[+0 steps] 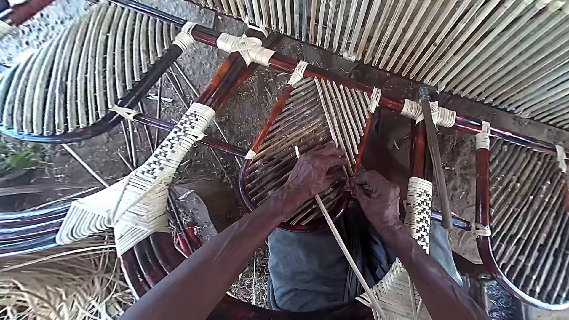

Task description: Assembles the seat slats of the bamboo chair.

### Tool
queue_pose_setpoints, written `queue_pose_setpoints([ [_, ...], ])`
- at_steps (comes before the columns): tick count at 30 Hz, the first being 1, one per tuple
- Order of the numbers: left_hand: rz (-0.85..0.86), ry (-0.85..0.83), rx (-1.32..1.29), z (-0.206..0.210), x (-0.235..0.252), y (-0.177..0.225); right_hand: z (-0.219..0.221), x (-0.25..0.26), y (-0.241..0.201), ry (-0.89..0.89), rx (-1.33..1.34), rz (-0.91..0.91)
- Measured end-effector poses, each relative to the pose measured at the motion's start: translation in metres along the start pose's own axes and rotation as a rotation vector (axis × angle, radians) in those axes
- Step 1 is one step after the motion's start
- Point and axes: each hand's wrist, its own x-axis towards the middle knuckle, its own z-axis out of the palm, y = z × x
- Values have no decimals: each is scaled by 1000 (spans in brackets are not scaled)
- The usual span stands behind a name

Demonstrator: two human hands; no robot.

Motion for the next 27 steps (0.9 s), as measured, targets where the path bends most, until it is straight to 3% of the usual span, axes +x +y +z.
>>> queue_pose_setpoints([
  [6, -2, 2, 8, 2, -2, -2, 14, -5, 1, 44, -62, -128],
  [11, -24, -32, 61, -5, -1, 10, 12, -1, 0, 23, -97, -116],
  [15, -16, -46, 81, -5, -4, 8, -34, 7, -13, -226, 33, 161],
  [19, 18, -32, 70, -2, -1, -1, -117, 11, 4, -13, -215, 383],
  [21, 39, -7, 64, 2, -2, -7, -144, 11, 27, -3, -357, 535],
  [24, 18, -10, 58, 2, -2, -6, -146, 8, 62, -120, -339, 788],
  [27, 4, -7, 44, 3, -2, -7, -137, 1, 72, -74, -281, 869],
])
